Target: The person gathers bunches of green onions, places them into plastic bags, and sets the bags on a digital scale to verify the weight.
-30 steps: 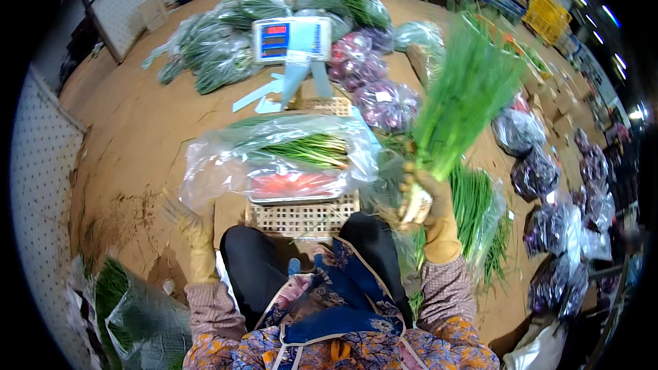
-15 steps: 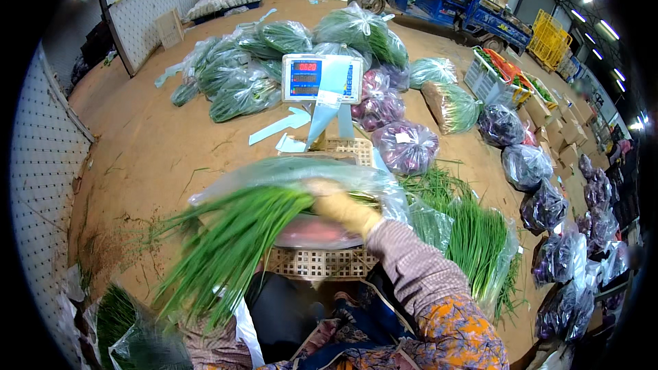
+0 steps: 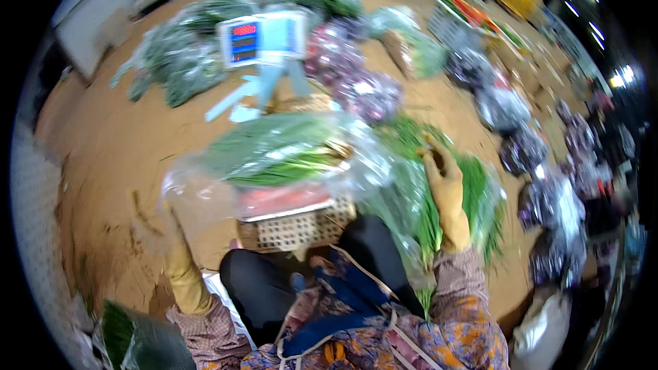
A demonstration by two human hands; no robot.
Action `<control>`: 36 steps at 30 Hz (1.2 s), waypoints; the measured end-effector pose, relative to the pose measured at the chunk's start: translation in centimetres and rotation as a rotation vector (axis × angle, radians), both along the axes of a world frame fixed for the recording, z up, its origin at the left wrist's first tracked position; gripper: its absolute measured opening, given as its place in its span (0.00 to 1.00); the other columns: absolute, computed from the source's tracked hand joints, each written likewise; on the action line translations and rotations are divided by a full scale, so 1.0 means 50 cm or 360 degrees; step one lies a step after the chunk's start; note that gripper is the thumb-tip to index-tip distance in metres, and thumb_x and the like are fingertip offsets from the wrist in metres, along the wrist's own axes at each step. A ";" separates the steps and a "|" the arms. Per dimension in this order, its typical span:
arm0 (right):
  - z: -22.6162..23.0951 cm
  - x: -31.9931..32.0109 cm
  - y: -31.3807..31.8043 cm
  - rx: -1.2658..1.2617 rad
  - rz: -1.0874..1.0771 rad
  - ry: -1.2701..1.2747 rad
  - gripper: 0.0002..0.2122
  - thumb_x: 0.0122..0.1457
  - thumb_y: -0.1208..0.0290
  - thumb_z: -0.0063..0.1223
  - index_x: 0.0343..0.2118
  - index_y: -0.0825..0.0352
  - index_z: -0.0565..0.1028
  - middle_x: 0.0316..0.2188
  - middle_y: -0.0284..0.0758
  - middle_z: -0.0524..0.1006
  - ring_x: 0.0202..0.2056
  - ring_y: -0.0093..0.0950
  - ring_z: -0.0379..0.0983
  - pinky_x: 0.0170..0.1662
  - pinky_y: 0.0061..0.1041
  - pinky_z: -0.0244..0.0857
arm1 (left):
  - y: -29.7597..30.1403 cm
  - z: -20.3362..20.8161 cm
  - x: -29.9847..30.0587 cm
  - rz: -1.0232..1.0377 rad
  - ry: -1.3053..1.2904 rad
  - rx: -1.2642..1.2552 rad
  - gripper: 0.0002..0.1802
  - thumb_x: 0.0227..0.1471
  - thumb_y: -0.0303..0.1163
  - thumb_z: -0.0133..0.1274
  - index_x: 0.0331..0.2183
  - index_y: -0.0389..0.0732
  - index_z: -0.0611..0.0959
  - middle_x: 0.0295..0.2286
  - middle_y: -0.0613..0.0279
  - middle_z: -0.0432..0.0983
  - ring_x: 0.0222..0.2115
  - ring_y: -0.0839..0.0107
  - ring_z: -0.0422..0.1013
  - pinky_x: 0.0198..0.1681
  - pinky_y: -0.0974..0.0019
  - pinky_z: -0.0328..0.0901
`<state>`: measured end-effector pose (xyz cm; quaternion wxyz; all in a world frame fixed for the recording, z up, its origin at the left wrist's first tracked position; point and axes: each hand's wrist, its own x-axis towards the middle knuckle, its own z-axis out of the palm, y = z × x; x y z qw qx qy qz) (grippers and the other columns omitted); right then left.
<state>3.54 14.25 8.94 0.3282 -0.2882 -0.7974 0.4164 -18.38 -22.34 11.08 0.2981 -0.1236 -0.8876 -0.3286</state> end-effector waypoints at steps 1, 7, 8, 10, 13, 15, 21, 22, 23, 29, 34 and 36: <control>-0.072 0.064 0.057 -0.0028 -0.0256 0.0019 0.20 0.51 0.67 0.49 0.47 0.69 0.66 0.38 0.43 0.73 0.42 0.35 0.69 0.45 0.28 0.62 | 0.021 0.009 0.024 -0.0147 0.0100 0.0052 0.29 0.49 0.33 0.49 0.51 0.34 0.60 0.49 0.47 0.58 0.50 0.60 0.57 0.53 0.61 0.50; -0.306 0.434 0.114 -0.0542 -0.0711 -0.1519 0.28 0.47 0.60 0.54 0.48 0.73 0.63 0.46 0.46 0.67 0.49 0.37 0.63 0.51 0.30 0.57 | 0.239 -0.073 0.202 -0.1290 0.0029 0.0169 0.29 0.43 0.23 0.51 0.49 0.33 0.64 0.48 0.44 0.59 0.51 0.56 0.56 0.55 0.60 0.48; -0.334 0.466 0.095 -0.0732 -0.0698 -0.1612 0.30 0.46 0.59 0.55 0.49 0.73 0.62 0.46 0.47 0.67 0.48 0.38 0.63 0.51 0.30 0.57 | 0.287 -0.073 0.246 -0.1534 -0.0004 0.0114 0.28 0.42 0.22 0.51 0.48 0.33 0.64 0.47 0.44 0.60 0.50 0.56 0.57 0.54 0.61 0.49; -0.363 0.447 0.040 -0.0826 -0.0509 -0.1821 0.33 0.45 0.57 0.56 0.51 0.72 0.59 0.46 0.47 0.66 0.48 0.39 0.63 0.51 0.31 0.58 | 0.370 -0.081 0.333 -0.2055 -0.0403 0.0259 0.27 0.41 0.21 0.52 0.47 0.33 0.66 0.45 0.45 0.63 0.49 0.56 0.59 0.53 0.62 0.52; -0.479 0.455 0.006 0.0185 -0.0728 -0.2173 0.40 0.41 0.57 0.59 0.54 0.71 0.52 0.49 0.44 0.62 0.49 0.39 0.61 0.49 0.30 0.59 | 0.479 -0.182 0.482 -0.2591 -0.0663 0.0415 0.24 0.41 0.28 0.54 0.44 0.37 0.70 0.43 0.50 0.67 0.44 0.56 0.64 0.48 0.61 0.57; -0.467 0.404 -0.004 -0.0039 -0.0776 -0.2167 0.41 0.39 0.59 0.62 0.52 0.72 0.51 0.52 0.45 0.58 0.51 0.38 0.59 0.47 0.29 0.60 | 0.477 -0.302 0.533 -0.2513 -0.1299 -0.0075 0.20 0.45 0.33 0.52 0.42 0.37 0.72 0.40 0.52 0.70 0.44 0.62 0.65 0.47 0.64 0.59; -0.446 0.440 0.021 -0.0189 -0.0775 -0.2009 0.26 0.41 0.71 0.56 0.45 0.74 0.61 0.36 0.44 0.72 0.36 0.36 0.71 0.37 0.29 0.66 | 0.502 -0.304 0.537 -0.2459 -0.1982 -0.0599 0.23 0.47 0.39 0.50 0.44 0.37 0.71 0.38 0.53 0.71 0.39 0.65 0.68 0.43 0.67 0.62; -0.441 0.433 0.017 -0.0254 -0.0664 -0.2047 0.24 0.40 0.73 0.56 0.43 0.73 0.65 0.34 0.46 0.72 0.35 0.36 0.71 0.36 0.31 0.67 | 0.509 -0.310 0.536 -0.2341 -0.2053 -0.0612 0.23 0.47 0.38 0.50 0.43 0.35 0.71 0.36 0.54 0.72 0.38 0.68 0.68 0.43 0.68 0.62; -0.436 0.424 0.008 -0.0327 -0.0629 -0.2054 0.24 0.43 0.74 0.54 0.46 0.73 0.64 0.38 0.48 0.71 0.39 0.37 0.70 0.40 0.29 0.65 | 0.512 -0.316 0.536 -0.2360 -0.2092 -0.0599 0.23 0.47 0.38 0.50 0.43 0.35 0.71 0.36 0.54 0.72 0.38 0.68 0.68 0.43 0.68 0.62; -0.272 0.452 0.045 -0.1416 -0.0561 -0.0723 0.19 0.47 0.76 0.50 0.44 0.75 0.65 0.29 0.41 0.72 0.33 0.29 0.71 0.34 0.27 0.67 | 0.520 -0.316 0.540 -0.2459 -0.2148 -0.0689 0.23 0.47 0.37 0.50 0.43 0.33 0.71 0.37 0.54 0.72 0.39 0.68 0.68 0.43 0.69 0.62; -0.306 0.533 0.051 -0.0574 0.0091 0.0519 0.16 0.50 0.76 0.48 0.42 0.74 0.67 0.35 0.40 0.73 0.33 0.29 0.72 0.34 0.27 0.70 | 0.537 -0.335 0.552 -0.2425 -0.2282 -0.0584 0.23 0.47 0.38 0.50 0.42 0.34 0.72 0.37 0.54 0.71 0.40 0.68 0.67 0.43 0.69 0.61; -0.340 0.535 0.034 -0.0815 -0.0037 0.0225 0.16 0.52 0.76 0.46 0.44 0.74 0.66 0.36 0.39 0.72 0.35 0.30 0.71 0.39 0.29 0.68 | 0.543 -0.343 0.556 -0.2419 -0.2276 -0.0612 0.23 0.47 0.38 0.50 0.42 0.34 0.72 0.37 0.55 0.72 0.39 0.68 0.67 0.43 0.70 0.61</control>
